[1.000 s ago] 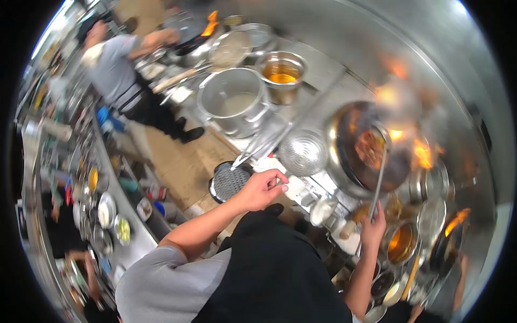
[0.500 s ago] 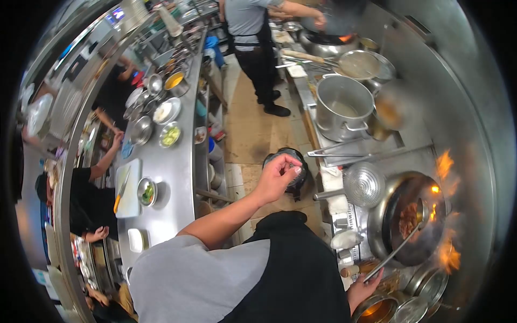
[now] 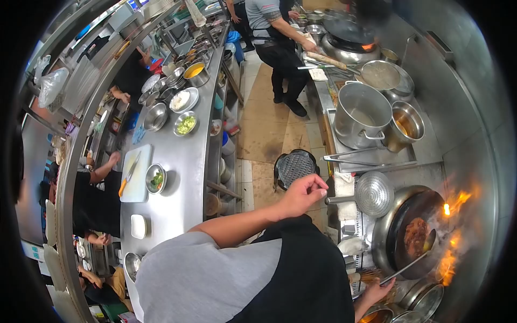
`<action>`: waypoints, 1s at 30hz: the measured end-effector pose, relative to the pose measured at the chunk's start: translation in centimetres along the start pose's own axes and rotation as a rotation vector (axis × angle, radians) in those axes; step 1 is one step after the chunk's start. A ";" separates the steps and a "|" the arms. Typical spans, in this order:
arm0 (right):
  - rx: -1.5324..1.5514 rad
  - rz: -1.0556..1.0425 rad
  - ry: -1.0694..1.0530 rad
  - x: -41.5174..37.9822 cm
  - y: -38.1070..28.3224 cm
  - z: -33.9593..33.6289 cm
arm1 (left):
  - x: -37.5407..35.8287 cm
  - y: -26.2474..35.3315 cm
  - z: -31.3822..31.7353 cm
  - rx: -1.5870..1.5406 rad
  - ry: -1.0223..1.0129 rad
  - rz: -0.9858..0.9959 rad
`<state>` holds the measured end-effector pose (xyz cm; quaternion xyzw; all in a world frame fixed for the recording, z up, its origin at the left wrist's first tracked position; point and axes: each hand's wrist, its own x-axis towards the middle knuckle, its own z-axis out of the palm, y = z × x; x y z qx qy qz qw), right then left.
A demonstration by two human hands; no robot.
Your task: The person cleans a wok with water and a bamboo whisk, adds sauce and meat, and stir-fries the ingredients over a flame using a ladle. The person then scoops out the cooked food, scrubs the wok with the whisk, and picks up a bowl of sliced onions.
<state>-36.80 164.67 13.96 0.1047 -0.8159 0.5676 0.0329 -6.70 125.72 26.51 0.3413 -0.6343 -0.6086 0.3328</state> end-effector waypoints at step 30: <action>-0.748 0.290 -0.406 -2.9 -11.4 -8.2 | 4.9 -4.2 36.0 0.580 -1.116 0.857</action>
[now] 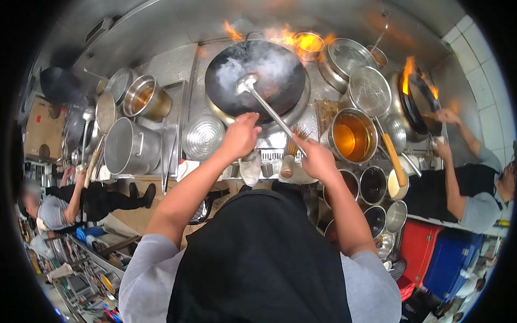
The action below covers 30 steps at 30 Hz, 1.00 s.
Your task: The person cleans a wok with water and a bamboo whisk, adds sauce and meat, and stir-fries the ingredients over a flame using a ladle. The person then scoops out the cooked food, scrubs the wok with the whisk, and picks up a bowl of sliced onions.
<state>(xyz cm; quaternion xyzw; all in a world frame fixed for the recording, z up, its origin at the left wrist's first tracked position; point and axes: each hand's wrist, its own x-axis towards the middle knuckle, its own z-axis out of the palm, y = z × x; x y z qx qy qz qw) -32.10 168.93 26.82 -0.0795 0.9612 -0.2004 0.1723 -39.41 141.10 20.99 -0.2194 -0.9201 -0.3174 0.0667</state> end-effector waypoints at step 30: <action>0.453 -0.079 0.206 -7.2 -5.3 -0.2 | -9.8 -2.9 4.0 0.101 -0.283 -0.020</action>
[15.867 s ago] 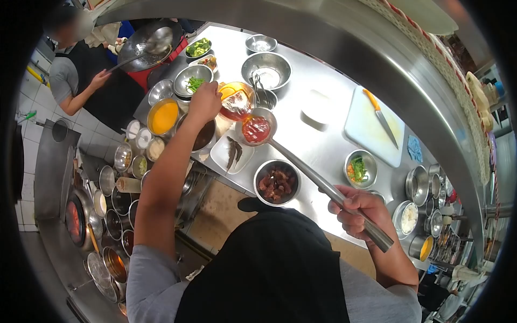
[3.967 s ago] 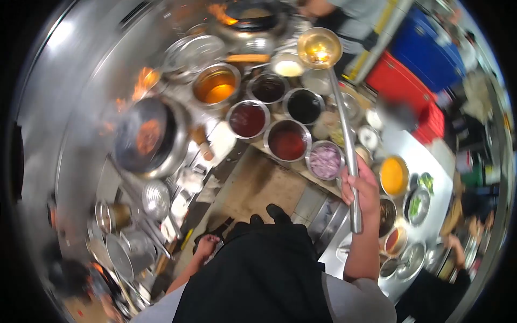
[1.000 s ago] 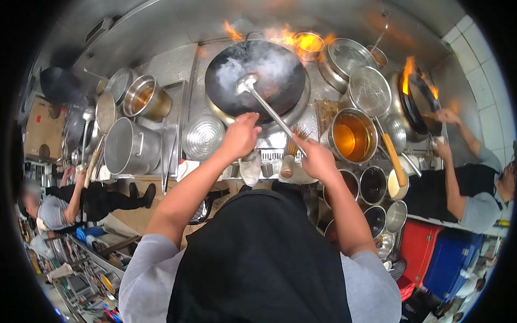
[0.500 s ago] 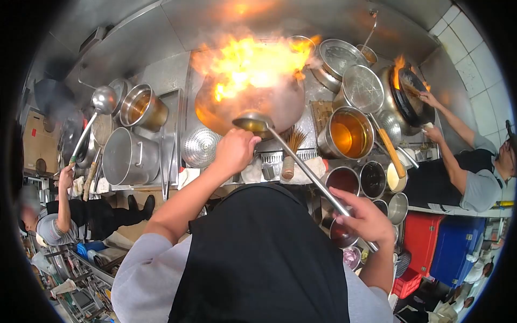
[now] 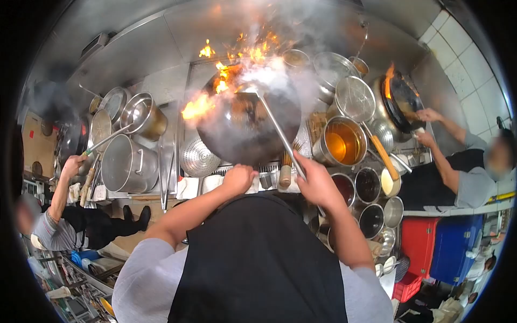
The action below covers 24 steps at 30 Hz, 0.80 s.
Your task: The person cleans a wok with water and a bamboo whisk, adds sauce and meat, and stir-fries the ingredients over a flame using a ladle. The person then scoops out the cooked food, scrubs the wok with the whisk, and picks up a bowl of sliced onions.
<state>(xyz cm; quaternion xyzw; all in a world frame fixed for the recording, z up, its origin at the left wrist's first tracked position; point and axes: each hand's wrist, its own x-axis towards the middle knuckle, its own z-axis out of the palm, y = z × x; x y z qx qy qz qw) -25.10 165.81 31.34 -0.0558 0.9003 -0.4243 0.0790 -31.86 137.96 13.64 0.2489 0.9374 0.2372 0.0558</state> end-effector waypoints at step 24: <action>0.191 0.072 -0.047 -1.8 -0.1 -0.5 | 0.2 2.7 -5.6 0.012 0.084 0.021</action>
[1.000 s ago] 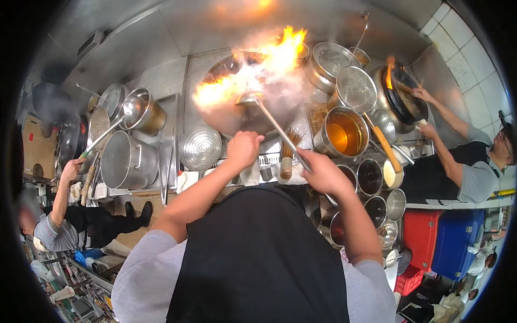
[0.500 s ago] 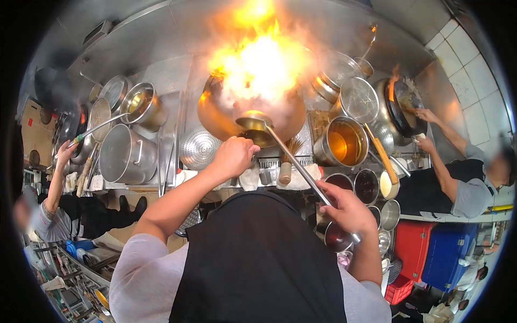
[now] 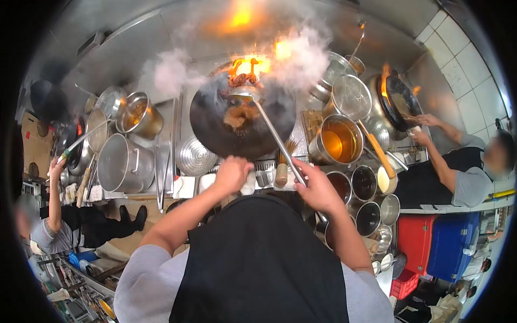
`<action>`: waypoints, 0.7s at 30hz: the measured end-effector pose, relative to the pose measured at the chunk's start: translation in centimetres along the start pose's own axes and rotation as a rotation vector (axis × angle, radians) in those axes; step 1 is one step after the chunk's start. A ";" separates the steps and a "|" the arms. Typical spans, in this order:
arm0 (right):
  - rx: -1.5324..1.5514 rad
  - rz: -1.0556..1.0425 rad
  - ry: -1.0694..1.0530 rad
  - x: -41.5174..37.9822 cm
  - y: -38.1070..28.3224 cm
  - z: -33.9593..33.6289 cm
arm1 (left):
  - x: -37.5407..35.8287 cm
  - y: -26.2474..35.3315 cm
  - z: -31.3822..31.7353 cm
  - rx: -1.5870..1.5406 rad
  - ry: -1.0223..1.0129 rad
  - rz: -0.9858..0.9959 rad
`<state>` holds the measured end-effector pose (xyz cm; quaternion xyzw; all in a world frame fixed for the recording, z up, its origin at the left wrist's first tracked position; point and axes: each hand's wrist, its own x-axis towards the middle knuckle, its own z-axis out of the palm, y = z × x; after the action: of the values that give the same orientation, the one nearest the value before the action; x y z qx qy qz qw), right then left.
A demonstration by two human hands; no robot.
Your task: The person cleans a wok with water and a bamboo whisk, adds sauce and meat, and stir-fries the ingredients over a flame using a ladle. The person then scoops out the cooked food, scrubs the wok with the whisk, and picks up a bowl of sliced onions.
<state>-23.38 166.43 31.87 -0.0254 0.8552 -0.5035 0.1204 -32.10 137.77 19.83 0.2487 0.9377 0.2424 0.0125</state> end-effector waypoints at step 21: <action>0.134 0.057 -0.026 -0.7 -0.5 -0.1 | 0.8 -0.2 0.4 -0.044 0.140 0.029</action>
<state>-22.73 166.36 32.52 0.0008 0.8182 -0.5558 0.1471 -32.86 138.18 19.46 0.2443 0.9270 0.2800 -0.0509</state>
